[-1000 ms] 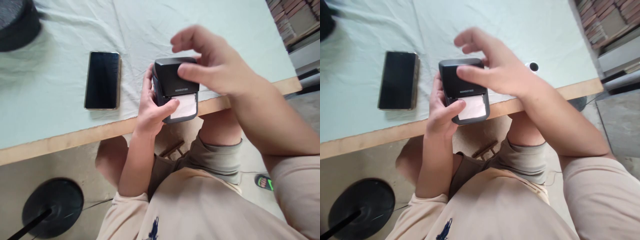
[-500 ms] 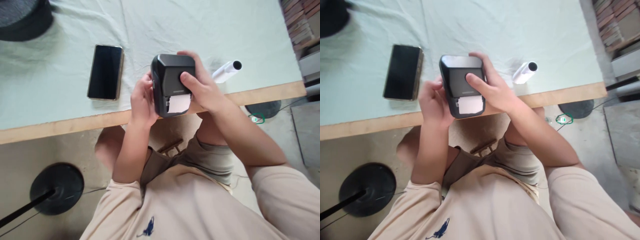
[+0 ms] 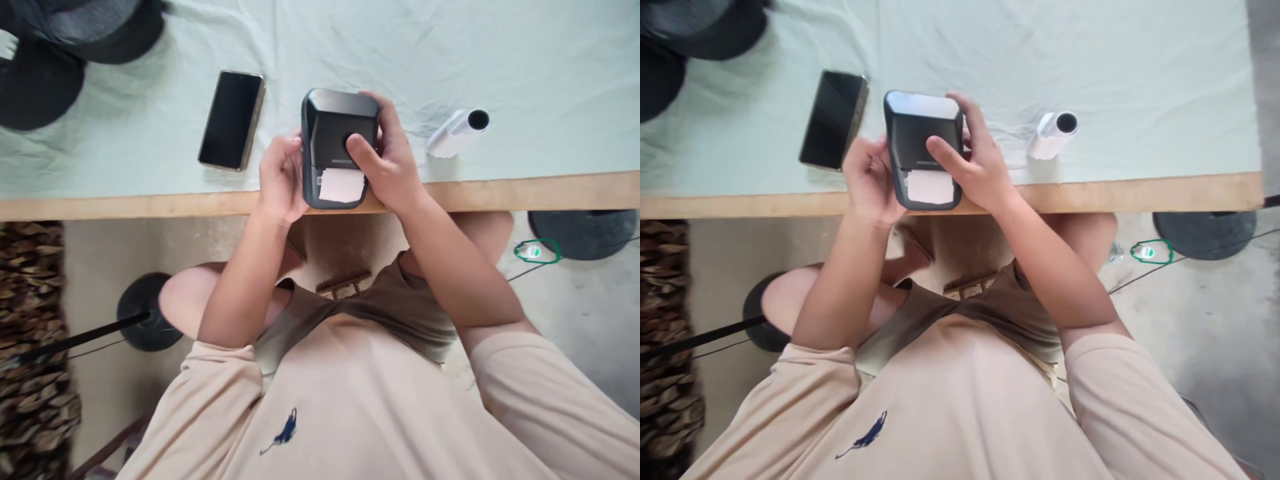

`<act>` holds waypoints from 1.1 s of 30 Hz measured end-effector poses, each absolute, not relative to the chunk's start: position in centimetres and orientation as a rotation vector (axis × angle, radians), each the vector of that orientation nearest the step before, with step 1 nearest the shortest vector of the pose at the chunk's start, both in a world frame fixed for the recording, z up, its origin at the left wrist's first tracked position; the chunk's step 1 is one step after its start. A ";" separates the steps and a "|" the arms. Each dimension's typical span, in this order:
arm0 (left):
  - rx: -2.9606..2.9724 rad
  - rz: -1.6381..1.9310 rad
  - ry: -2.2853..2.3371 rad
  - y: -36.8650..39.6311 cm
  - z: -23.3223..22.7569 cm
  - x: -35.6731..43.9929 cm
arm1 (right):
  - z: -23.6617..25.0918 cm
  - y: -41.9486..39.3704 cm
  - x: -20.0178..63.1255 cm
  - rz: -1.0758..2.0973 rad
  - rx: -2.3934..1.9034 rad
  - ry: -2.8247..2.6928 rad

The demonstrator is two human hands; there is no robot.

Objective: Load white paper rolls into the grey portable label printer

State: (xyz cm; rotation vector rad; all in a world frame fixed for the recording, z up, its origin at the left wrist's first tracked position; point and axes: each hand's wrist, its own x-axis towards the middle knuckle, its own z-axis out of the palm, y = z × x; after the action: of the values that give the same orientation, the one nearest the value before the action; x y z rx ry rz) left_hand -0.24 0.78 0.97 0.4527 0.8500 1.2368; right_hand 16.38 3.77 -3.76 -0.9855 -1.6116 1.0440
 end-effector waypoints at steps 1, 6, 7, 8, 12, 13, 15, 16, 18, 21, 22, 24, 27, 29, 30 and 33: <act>0.445 1.225 0.849 0.8 1.0 -0.3 | -3.8 3.9 16.3 1.077 -0.973 -1.577; 0.526 1.154 0.771 0.7 1.1 -0.5 | -3.4 4.0 16.1 1.081 -1.021 -1.500; 0.542 1.147 0.762 0.7 1.1 -0.5 | -3.1 4.0 16.2 1.048 -1.059 -1.501; 0.544 1.142 0.762 0.7 1.1 -0.4 | -2.8 3.9 16.3 1.006 -1.108 -1.514; 0.462 1.135 0.814 0.8 1.3 0.0 | -0.2 3.7 17.9 0.860 -1.263 -1.665; 0.451 1.121 0.804 0.9 1.4 0.0 | 0.7 3.7 18.3 0.859 -1.270 -1.741; 0.450 1.133 0.743 1.1 1.3 -0.1 | 2.5 3.6 18.8 0.912 -1.240 -1.931; 0.455 1.146 0.714 1.2 1.2 -0.3 | 3.4 3.6 18.9 0.943 -1.215 -2.035; 0.463 1.179 0.686 1.2 1.0 -0.7 | 4.9 3.6 18.9 0.950 -1.175 -2.183; 0.446 1.228 0.726 1.1 0.9 -1.2 | 6.7 3.7 18.5 0.824 -1.132 -2.245; 0.436 1.247 0.744 1.1 0.9 -1.3 | 7.2 3.7 18.3 0.770 -1.106 -2.249; 0.395 1.277 0.799 1.1 1.2 -1.2 | 8.0 4.0 18.0 0.755 -1.034 -2.248; 0.343 1.295 0.861 1.2 1.5 -0.9 | 8.4 4.5 17.6 0.788 -1.025 -2.330; 0.361 1.295 0.820 1.3 1.6 -0.7 | 8.2 5.0 17.6 0.749 -1.044 -2.415; 0.382 1.287 0.797 1.3 1.6 -0.7 | 8.1 5.3 17.6 0.733 -1.053 -2.435; 0.383 1.263 0.816 1.5 1.8 -0.7 | 7.7 5.7 17.8 0.691 -1.070 -2.404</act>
State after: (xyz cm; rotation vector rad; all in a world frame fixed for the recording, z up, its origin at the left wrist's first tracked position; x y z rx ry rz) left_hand -0.67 1.50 1.84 0.3825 0.8161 1.2632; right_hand 17.81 5.72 7.65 -1.0699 -2.4039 0.6911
